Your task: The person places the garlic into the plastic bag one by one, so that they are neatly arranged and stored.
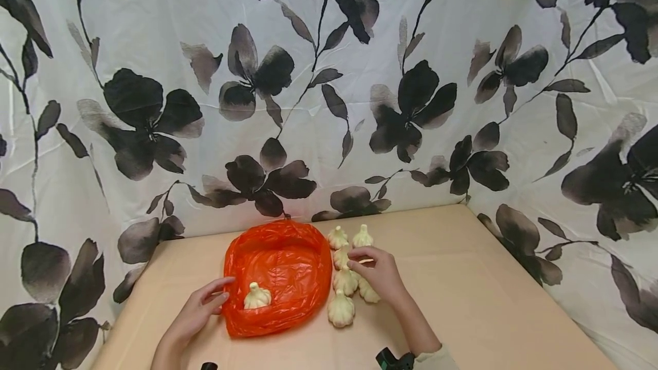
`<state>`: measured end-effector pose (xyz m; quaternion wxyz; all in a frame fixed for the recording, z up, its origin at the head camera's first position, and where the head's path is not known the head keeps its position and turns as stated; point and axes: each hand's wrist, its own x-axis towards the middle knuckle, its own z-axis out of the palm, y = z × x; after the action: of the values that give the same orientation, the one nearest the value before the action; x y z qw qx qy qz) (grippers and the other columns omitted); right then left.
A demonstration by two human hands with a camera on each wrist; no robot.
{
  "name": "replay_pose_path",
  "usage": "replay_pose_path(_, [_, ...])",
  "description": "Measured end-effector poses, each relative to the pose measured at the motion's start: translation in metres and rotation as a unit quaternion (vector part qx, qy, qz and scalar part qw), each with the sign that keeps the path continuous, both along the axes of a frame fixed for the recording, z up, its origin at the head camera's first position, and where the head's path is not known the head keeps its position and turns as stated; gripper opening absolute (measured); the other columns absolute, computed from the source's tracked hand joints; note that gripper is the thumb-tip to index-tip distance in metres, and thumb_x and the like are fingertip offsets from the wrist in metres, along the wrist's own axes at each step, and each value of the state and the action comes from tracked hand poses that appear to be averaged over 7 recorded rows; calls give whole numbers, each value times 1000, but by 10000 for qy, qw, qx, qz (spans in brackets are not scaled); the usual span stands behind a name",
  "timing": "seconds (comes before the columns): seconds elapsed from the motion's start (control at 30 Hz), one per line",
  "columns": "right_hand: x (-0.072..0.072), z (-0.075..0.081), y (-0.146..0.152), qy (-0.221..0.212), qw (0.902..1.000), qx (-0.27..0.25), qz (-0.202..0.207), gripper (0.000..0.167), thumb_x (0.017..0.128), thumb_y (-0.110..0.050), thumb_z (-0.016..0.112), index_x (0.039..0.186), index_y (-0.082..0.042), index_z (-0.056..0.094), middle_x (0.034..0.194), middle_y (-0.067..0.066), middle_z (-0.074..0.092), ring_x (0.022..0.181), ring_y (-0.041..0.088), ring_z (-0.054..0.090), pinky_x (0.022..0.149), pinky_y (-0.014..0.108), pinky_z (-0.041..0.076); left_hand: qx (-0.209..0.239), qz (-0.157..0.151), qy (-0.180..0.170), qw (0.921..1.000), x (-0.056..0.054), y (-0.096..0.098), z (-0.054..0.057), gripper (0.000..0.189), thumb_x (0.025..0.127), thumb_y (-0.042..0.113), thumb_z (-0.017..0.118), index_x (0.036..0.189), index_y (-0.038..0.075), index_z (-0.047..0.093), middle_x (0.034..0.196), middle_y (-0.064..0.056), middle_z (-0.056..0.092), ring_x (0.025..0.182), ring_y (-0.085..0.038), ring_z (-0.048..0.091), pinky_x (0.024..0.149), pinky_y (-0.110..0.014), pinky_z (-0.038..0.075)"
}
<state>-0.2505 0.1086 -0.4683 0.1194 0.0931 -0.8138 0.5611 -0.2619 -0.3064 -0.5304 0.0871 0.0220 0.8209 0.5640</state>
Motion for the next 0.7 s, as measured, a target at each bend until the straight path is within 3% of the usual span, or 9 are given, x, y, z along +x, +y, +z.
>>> replay_pose_path(0.23, [3,-4,18,-202,9995,-91,-234,15,81,-7,76,95,-10,74,96,6,73,86,8,66,77,24,55,-49,-19,-30,10000,2,2,-2,46,96,22,59,139,8,50,138,-20,51,112,-21,59,79,-28,54])
replay_pose_path(0.47, [4,-7,34,-168,9986,30,-495,16,81,-10,76,97,-8,74,94,6,73,87,9,67,78,23,55,2,-183,189,9997,-2,4,3,45,97,23,57,138,6,50,138,-21,50,112,-21,59,81,-26,54])
replay_pose_path(0.7, [8,-18,43,-520,9973,106,-508,17,83,-14,76,99,-9,74,94,4,73,89,10,67,78,19,53,179,-147,119,9997,3,1,-2,45,97,22,58,138,5,50,138,-21,49,104,-5,60,81,-24,54])
